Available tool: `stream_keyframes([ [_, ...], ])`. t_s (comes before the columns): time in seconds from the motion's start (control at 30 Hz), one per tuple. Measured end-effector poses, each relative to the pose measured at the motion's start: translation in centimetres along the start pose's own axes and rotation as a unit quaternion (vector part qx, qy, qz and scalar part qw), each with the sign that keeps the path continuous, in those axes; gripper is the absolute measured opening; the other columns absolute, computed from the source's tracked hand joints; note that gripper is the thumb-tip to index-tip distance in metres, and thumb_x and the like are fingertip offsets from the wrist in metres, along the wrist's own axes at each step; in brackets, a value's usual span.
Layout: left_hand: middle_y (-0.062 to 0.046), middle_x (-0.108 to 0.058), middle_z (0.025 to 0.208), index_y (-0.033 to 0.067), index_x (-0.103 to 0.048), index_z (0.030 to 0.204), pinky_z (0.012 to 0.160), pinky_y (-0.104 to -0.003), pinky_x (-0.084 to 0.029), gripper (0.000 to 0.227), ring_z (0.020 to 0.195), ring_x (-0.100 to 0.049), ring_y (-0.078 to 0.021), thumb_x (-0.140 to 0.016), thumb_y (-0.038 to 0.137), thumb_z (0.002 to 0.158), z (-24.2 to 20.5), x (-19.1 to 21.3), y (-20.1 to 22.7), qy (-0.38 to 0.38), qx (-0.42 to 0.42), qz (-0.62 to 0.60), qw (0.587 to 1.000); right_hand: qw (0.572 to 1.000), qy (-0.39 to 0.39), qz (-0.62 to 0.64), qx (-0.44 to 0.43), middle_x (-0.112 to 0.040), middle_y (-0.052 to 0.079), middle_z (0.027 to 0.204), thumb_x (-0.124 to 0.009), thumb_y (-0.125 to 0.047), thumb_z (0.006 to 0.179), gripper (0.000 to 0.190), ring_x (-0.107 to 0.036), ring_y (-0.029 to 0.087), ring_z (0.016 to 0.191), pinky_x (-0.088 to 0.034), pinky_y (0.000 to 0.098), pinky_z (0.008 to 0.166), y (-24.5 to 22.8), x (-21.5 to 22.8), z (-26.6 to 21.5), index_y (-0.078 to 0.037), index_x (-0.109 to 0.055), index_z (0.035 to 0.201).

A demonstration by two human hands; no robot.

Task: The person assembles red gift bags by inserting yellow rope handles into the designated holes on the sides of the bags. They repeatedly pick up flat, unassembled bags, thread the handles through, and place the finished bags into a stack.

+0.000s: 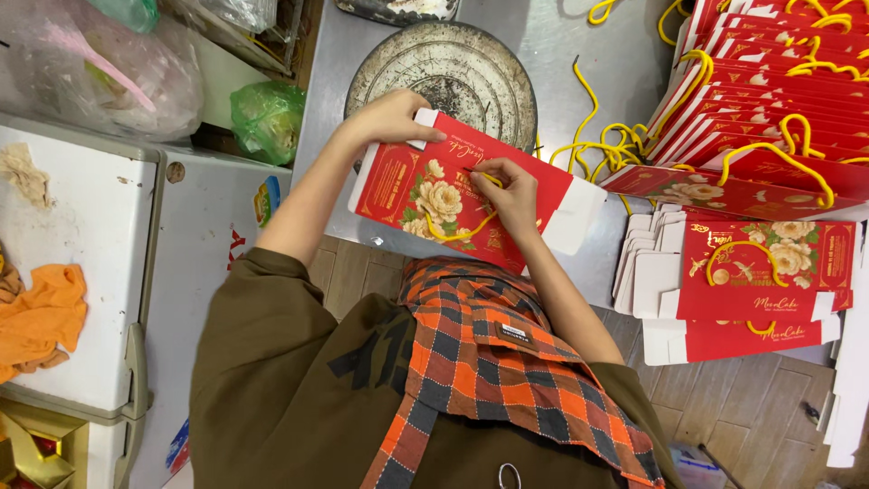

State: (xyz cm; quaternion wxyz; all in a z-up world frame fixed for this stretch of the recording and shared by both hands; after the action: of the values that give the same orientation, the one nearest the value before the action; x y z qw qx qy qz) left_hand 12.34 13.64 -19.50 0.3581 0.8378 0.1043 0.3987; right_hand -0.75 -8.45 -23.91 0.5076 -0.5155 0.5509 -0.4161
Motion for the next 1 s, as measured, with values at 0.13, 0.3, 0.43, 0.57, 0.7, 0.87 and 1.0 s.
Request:
stream_keyframes([
  [0.13, -0.013, -0.079, 0.086, 0.0048, -0.076, 0.091, 0.068, -0.030, -0.058, 0.044, 0.077, -0.075, -0.0206, -0.075, 0.049, 0.090, -1.5, -1.9, -4.2, -0.135, 0.093, -0.146, 0.976, 0.999, 0.008, -0.046, 0.018, -0.075, 0.005, 0.092, -0.074, -0.003, 0.096, 0.010, -0.071, 0.007, 0.085, -0.058, 0.0215, 0.075, -0.3, 0.1, -0.7, 0.003, -0.071, 0.104],
  [0.3, -0.020, -0.072, 0.121, -0.0035, -0.062, 0.121, 0.097, -0.040, -0.060, 0.059, 0.110, -0.073, -0.0250, -0.067, 0.050, 0.097, -4.5, -6.4, -6.6, -0.242, 0.070, -0.421, 0.871, 0.991, -0.003, -0.118, 0.058, -0.077, 0.003, 0.092, -0.075, -0.003, 0.095, 0.010, -0.072, 0.007, 0.083, -0.058, 0.0219, 0.073, -0.1, -0.6, -1.1, 0.002, -0.073, 0.104],
  [0.43, -0.015, -0.058, 0.146, 0.0043, -0.044, 0.150, 0.114, -0.047, -0.044, 0.073, 0.133, -0.058, -0.0270, -0.057, 0.051, 0.095, -7.6, -10.9, -3.4, -0.231, 0.054, -0.668, 0.706, 0.994, -0.017, -0.087, 0.056, -0.076, 0.003, 0.093, -0.076, -0.003, 0.095, 0.009, -0.071, 0.007, 0.083, -0.058, 0.0217, 0.074, 0.5, -0.5, -1.4, 0.001, -0.073, 0.102],
  [0.57, -0.019, -0.050, 0.154, -0.0006, -0.038, 0.157, 0.121, -0.050, -0.039, 0.074, 0.139, -0.050, -0.0313, -0.059, 0.045, 0.102, -9.2, -13.3, 0.0, -0.132, 0.016, -0.716, 0.686, 0.989, -0.063, -0.071, 0.117, -0.073, 0.006, 0.100, -0.076, 0.000, 0.094, 0.009, -0.068, 0.009, 0.093, -0.056, 0.0237, 0.080, -1.4, 0.6, -1.9, 0.002, -0.073, 0.102],
  [0.7, -0.020, -0.047, 0.156, 0.0050, -0.034, 0.157, 0.120, -0.052, -0.040, 0.080, 0.142, -0.048, -0.0325, -0.053, 0.055, 0.098, -10.1, -11.2, 3.7, -0.086, -0.023, -0.682, 0.726, 0.972, -0.067, -0.158, 0.164, -0.072, 0.005, 0.100, -0.073, 0.004, 0.089, 0.010, -0.070, 0.010, 0.091, -0.061, 0.0258, 0.081, -6.8, 1.2, -2.6, -0.001, -0.073, 0.097],
  [0.87, -0.016, -0.043, 0.161, 0.0050, -0.027, 0.162, 0.125, -0.049, -0.036, 0.093, 0.148, -0.046, -0.0285, -0.038, 0.070, 0.097, -10.1, -8.4, 9.5, -0.104, -0.131, -0.713, 0.681, 0.925, 0.021, -0.284, 0.252, -0.073, 0.006, 0.094, -0.075, 0.006, 0.084, 0.014, -0.070, 0.012, 0.083, -0.055, 0.0265, 0.072, -15.9, 1.8, -3.0, -0.001, -0.073, 0.096],
  [1.0, -0.016, -0.044, 0.162, -0.0009, -0.030, 0.162, 0.126, -0.044, -0.035, 0.085, 0.147, -0.047, -0.0271, -0.039, 0.059, 0.102, -8.8, -9.2, 10.7, -0.104, -0.165, -0.723, 0.662, 0.912, 0.057, -0.309, 0.265, -0.072, 0.007, 0.092, -0.075, 0.007, 0.085, 0.012, -0.067, 0.013, 0.079, -0.053, 0.0270, 0.071, -19.7, 2.5, -3.4, 0.001, -0.071, 0.095],
])
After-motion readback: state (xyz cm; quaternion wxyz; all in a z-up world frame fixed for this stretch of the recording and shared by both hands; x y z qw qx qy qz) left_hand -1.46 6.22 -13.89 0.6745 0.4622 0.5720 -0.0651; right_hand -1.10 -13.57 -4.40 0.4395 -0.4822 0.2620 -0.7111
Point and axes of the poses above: each hand's wrist, its own z-axis towards the middle knuckle, its own x-axis out of the back of the hand, y = z × x, the point moved 5 cm from there along z, towards the middle knuckle
